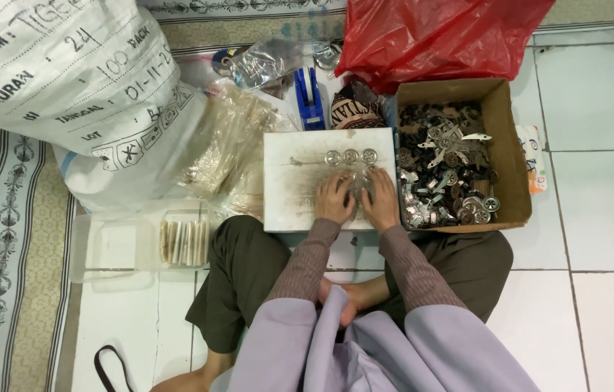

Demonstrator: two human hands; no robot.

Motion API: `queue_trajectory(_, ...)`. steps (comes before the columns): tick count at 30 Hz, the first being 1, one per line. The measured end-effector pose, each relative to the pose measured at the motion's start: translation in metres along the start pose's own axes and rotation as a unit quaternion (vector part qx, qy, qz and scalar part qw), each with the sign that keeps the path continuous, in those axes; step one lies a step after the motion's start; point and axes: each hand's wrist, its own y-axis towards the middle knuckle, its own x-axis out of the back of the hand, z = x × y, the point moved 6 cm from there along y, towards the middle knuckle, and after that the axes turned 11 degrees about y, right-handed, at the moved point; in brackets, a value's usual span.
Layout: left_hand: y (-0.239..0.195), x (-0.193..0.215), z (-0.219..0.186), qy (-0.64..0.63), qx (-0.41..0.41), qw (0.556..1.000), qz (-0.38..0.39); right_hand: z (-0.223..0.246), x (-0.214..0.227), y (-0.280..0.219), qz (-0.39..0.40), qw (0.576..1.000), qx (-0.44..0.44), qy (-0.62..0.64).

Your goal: Sorting and organizing small metal components by placing them into containers and arranging them on a board.

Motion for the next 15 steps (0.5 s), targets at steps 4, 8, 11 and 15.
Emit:
queue_trajectory(4, 0.003, 0.006, -0.006, 0.011, -0.028, 0.999, 0.019, -0.007, -0.007, -0.004, 0.003, 0.999, -0.001, -0.038)
queue_trajectory(8, 0.006, 0.012, -0.009, 0.009, -0.04, 0.999, 0.024, -0.01, -0.012, -0.005, 0.01, 0.996, 0.014, -0.083)
queue_trajectory(11, 0.004, 0.004, -0.009, 0.009, -0.053, 0.998, 0.019, -0.002, -0.007, -0.003, 0.015, 0.996, 0.005, -0.086)
queue_trajectory(15, 0.006, 0.015, -0.013, -0.008, -0.07, 0.997, 0.024, 0.002, -0.003, -0.002, 0.004, 0.997, 0.013, -0.072)
